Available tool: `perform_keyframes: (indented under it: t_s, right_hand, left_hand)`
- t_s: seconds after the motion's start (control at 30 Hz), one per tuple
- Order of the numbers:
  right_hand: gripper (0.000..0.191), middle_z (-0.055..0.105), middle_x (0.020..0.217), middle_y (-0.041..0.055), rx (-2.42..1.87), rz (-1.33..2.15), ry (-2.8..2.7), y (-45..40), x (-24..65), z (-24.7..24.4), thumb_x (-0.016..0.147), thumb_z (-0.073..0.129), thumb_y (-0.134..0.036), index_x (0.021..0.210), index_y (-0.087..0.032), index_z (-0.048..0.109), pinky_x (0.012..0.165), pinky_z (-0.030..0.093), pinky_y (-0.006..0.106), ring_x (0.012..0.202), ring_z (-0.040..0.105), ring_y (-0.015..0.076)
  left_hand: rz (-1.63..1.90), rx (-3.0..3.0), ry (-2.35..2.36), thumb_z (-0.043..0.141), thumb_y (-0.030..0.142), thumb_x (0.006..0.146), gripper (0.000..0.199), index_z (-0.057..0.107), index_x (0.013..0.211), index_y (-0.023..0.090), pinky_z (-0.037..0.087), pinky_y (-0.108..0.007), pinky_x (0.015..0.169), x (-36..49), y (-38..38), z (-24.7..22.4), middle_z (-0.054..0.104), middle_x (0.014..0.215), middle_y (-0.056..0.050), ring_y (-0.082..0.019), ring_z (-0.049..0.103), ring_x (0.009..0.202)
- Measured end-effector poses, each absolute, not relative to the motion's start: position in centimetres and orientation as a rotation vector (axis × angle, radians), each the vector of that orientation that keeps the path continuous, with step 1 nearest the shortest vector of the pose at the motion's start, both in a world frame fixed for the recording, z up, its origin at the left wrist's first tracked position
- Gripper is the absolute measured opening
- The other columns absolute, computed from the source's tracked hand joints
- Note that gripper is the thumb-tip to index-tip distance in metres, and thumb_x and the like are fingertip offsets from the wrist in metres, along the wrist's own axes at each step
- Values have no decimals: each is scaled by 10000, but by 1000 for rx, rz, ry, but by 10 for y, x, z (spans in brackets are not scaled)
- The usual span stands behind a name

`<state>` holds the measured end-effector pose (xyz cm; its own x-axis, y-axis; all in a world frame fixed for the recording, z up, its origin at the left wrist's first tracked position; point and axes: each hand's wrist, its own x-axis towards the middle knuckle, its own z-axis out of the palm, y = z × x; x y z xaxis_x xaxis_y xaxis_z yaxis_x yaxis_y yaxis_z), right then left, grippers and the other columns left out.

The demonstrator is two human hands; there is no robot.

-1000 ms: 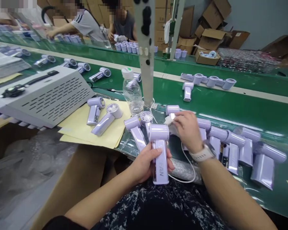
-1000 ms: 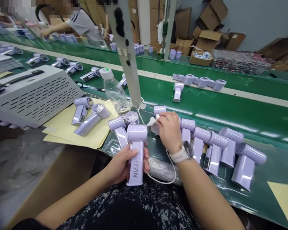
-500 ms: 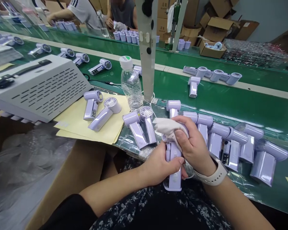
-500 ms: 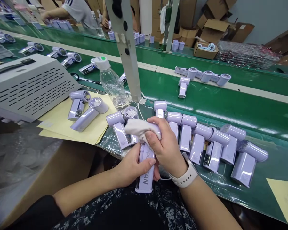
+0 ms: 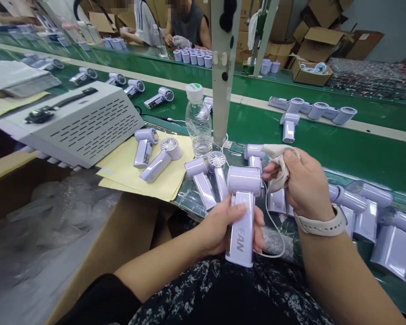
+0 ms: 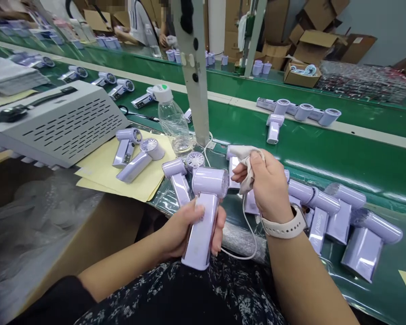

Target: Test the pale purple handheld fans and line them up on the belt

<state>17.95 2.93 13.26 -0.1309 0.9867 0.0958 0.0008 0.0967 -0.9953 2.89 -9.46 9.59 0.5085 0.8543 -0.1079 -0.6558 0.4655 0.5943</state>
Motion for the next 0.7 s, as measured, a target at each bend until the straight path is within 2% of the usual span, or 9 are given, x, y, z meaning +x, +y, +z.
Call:
perform_keyframes:
  t_s: [0.07,0.13,0.23,0.37,0.47,0.53,0.6,0.63,0.7]
  right_hand:
    - [380,748,944,95,-1116,999,-1550,34,172,128,944,606,-561,1022,-197,679,759,609,433,831,720,250]
    - [490,696,1226,173,-1135,681,-1770,35,169,124,907,638,-577,1187,-176,663,1029,502,579,1171,642,345]
    - [530,587,1408,194,-1102,527,-1907,28,174,122,943,591,-537,1333,-179,603,1144,381,623,1367,501,372]
    - [345,651,1318,136,-1075,792,-1967,3,187,122,960,596,-481,1177,-230,689,1098,444,591,1273,586,344]
    - [352,720,1212,117,-1063,1172,-1837,-22,189,118,917,689,-500,1140,-229,721,1054,510,522,1163,666,310]
    - [505,772,956,90,-974,1632,-1609,-35,190,113,863,743,-571,1209,-205,703,852,621,435,894,751,266]
    - [741,728,674,36,-803,2126,-1397,-42,198,111,770,793,-652,1303,-156,652,555,621,349,588,724,235]
    - [820,695,596,15,-735,2298,-1338,-45,206,112,731,819,-662,1331,-135,631,444,574,315,489,688,227]
    - [812,702,614,20,-710,2377,-1284,-51,235,120,719,858,-610,1330,-125,634,390,536,291,465,677,223]
  left_hand:
    - [975,474,367,560,818,828,715,680,915,119,497,-236,491,25,-92,96,726,704,-90,-162,647,540]
    - [1065,391,338,514,846,836,753,699,949,125,515,-248,542,23,-89,99,715,811,-89,-160,650,618]
    - [1233,223,362,613,758,849,631,694,914,136,518,-231,634,21,-85,108,622,869,-55,-132,598,724]
    - [1273,158,389,623,702,879,571,688,955,140,456,-193,567,23,-78,114,507,756,0,-90,480,617]
    - [1213,255,413,465,775,911,680,702,973,141,446,-201,473,32,-73,105,507,667,14,-88,457,491]
    - [1046,387,469,329,861,882,798,687,815,151,427,-231,377,44,-72,95,513,543,5,-120,467,385]
    - [785,541,553,211,895,865,877,621,609,163,435,-259,339,60,-73,89,523,452,-34,-161,512,339]
    - [664,608,578,142,869,892,913,606,557,157,456,-264,365,68,-74,89,545,453,-56,-169,549,354]
    - [580,758,579,115,764,966,920,667,606,122,495,-284,452,81,-74,95,624,551,-76,-166,619,438]
